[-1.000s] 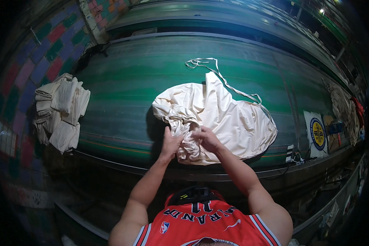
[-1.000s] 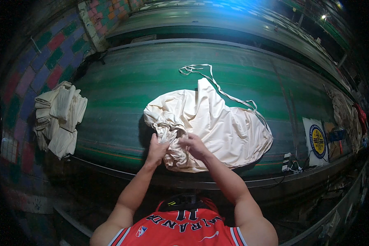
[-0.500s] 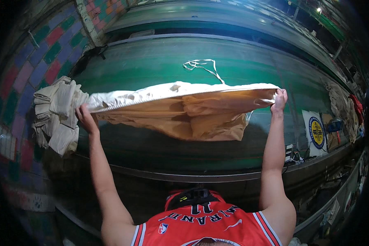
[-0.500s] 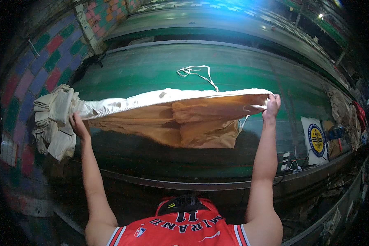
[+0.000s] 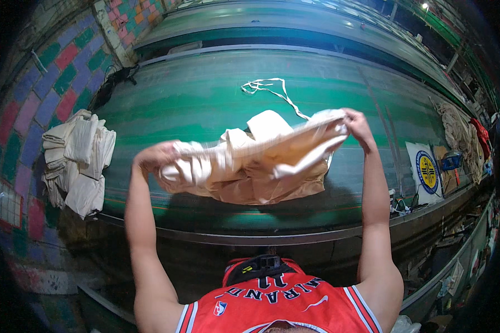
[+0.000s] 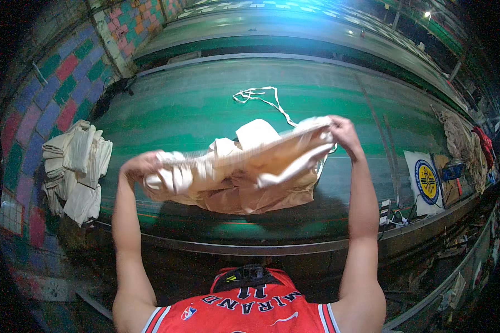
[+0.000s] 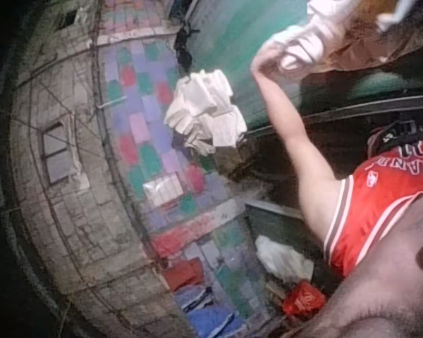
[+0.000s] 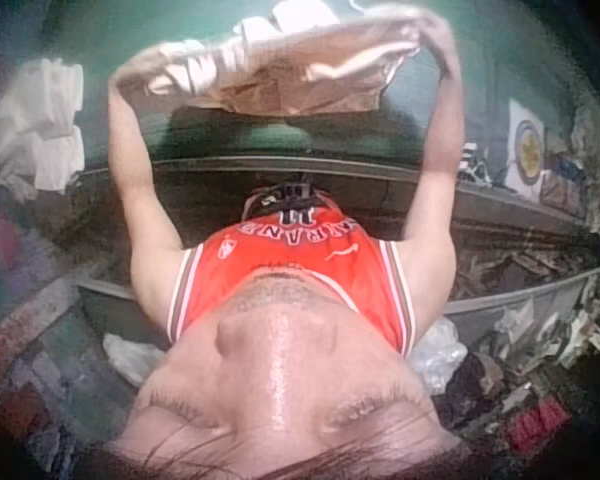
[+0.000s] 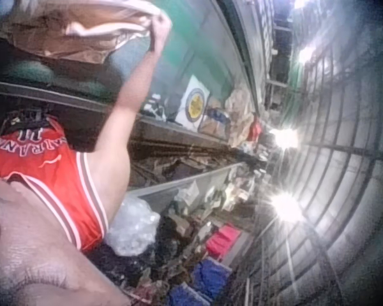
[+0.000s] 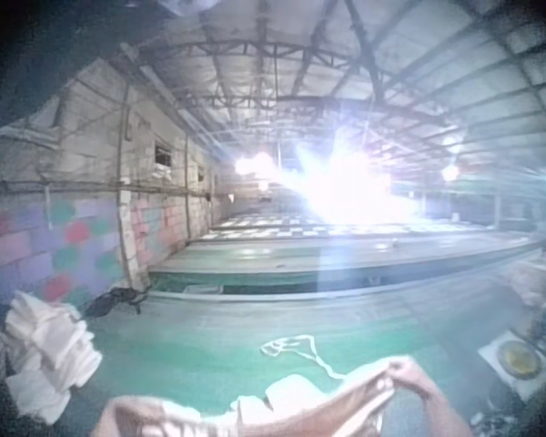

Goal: The person irons a white garment on a green ironing table, then folds it and places it on a stack. They pick up another white garment, unfold it, and use a metal ruler to press and align the fabric on the table.

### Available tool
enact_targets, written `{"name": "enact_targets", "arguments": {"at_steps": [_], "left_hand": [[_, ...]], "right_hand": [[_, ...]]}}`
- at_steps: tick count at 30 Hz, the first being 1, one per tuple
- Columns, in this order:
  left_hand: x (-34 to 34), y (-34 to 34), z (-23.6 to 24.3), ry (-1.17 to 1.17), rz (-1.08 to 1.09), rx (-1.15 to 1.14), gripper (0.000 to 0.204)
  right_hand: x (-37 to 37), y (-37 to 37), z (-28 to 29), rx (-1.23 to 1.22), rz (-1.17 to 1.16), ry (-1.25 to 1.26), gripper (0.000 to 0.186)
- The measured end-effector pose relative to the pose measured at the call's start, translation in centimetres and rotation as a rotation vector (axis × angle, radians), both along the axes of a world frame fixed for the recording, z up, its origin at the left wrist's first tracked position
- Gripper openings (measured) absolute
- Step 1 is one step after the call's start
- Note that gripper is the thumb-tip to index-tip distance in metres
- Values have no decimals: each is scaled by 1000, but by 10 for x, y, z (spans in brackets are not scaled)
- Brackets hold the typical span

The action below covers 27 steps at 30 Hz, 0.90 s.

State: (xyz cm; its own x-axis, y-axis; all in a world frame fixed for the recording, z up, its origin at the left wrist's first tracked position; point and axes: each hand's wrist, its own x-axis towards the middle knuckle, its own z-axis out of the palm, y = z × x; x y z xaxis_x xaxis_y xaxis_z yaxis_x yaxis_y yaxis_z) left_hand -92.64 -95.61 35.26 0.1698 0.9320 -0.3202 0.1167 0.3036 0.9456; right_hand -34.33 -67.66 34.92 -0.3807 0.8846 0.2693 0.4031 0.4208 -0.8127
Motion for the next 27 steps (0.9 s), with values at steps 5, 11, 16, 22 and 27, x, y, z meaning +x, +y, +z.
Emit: {"name": "enact_targets", "arguments": {"at_steps": [5, 11, 16, 22, 27], "left_hand": [[43, 1, 24, -344, 218, 350, 51], [138, 20, -17, -578, 117, 209, 49], [156, 16, -46, -599, 140, 113, 39], [163, -2, -81, -370, 107, 124, 20], [57, 8, -104, -131, 853, 485, 13]], "right_hand": [[-52, -26, 11, 713, -426, -476, 48], [-164, -150, -13, 236, 301, 44, 42], [-194, -198, -23, 370, 473, -174, 55], [-186, -201, -57, 333, 565, -274, 21], [-104, -135, -53, 75, 212, -210, 36]]}}
